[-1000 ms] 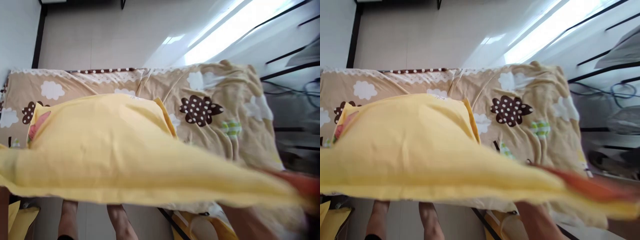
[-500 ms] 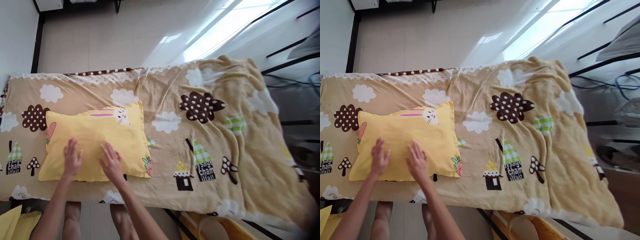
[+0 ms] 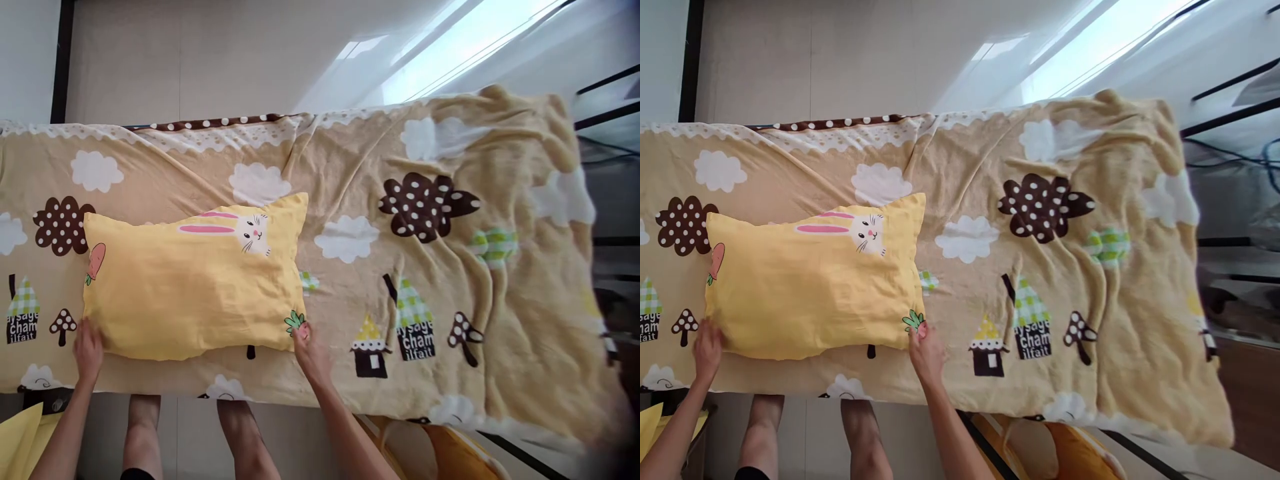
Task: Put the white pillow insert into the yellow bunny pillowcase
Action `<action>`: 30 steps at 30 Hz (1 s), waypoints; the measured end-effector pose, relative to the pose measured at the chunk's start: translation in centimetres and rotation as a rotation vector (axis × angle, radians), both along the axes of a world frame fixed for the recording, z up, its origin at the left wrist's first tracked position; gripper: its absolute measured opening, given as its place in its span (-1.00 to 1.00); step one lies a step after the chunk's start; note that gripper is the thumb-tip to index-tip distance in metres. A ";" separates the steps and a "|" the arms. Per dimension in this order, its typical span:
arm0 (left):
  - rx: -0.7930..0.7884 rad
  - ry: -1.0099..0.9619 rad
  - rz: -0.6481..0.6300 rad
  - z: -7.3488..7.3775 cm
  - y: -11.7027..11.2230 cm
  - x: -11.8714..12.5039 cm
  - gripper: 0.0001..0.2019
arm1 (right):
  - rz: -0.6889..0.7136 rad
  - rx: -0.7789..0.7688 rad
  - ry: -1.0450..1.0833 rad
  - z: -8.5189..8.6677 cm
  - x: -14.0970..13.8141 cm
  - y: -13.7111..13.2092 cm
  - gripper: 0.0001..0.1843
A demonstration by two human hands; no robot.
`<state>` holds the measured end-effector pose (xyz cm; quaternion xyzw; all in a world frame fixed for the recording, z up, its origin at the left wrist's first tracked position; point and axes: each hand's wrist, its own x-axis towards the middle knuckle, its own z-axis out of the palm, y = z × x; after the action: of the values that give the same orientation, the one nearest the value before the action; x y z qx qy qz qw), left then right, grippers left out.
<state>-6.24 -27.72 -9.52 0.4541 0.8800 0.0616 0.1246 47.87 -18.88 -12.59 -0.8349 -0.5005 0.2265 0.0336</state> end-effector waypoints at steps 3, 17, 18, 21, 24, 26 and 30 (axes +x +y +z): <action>0.267 0.058 -0.069 2.6 5.2 2.6 -0.35 | 0.014 0.166 0.018 3.0 -5.6 3.3 -0.39; -0.003 0.139 -0.303 -3.1 22.5 7.1 -0.36 | 0.348 0.060 -0.021 -4.9 -7.8 20.3 -0.34; 0.021 0.160 -0.248 -3.9 22.1 6.3 -0.34 | 0.317 0.062 -0.025 -6.3 -6.7 20.1 -0.34; 0.125 0.202 -0.211 -6.6 21.5 5.7 -0.33 | 0.263 0.158 -0.062 -9.9 -5.7 19.2 -0.31; 0.198 0.220 -0.268 -8.6 21.4 5.9 -0.31 | 0.266 0.290 -0.134 -12.3 -5.7 18.4 -0.26; 0.190 0.222 -0.300 -9.2 21.3 5.6 -0.30 | 0.300 0.338 -0.156 -13.1 -5.4 18.2 -0.25; 0.132 0.206 -0.338 -9.6 21.0 4.6 -0.30 | 0.340 0.364 -0.184 -13.3 -4.7 18.1 -0.24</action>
<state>-1.67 -6.75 -19.13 0.6063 0.7936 0.0506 0.0126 43.18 -0.81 -25.89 -0.7361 -0.6671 0.0582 0.0990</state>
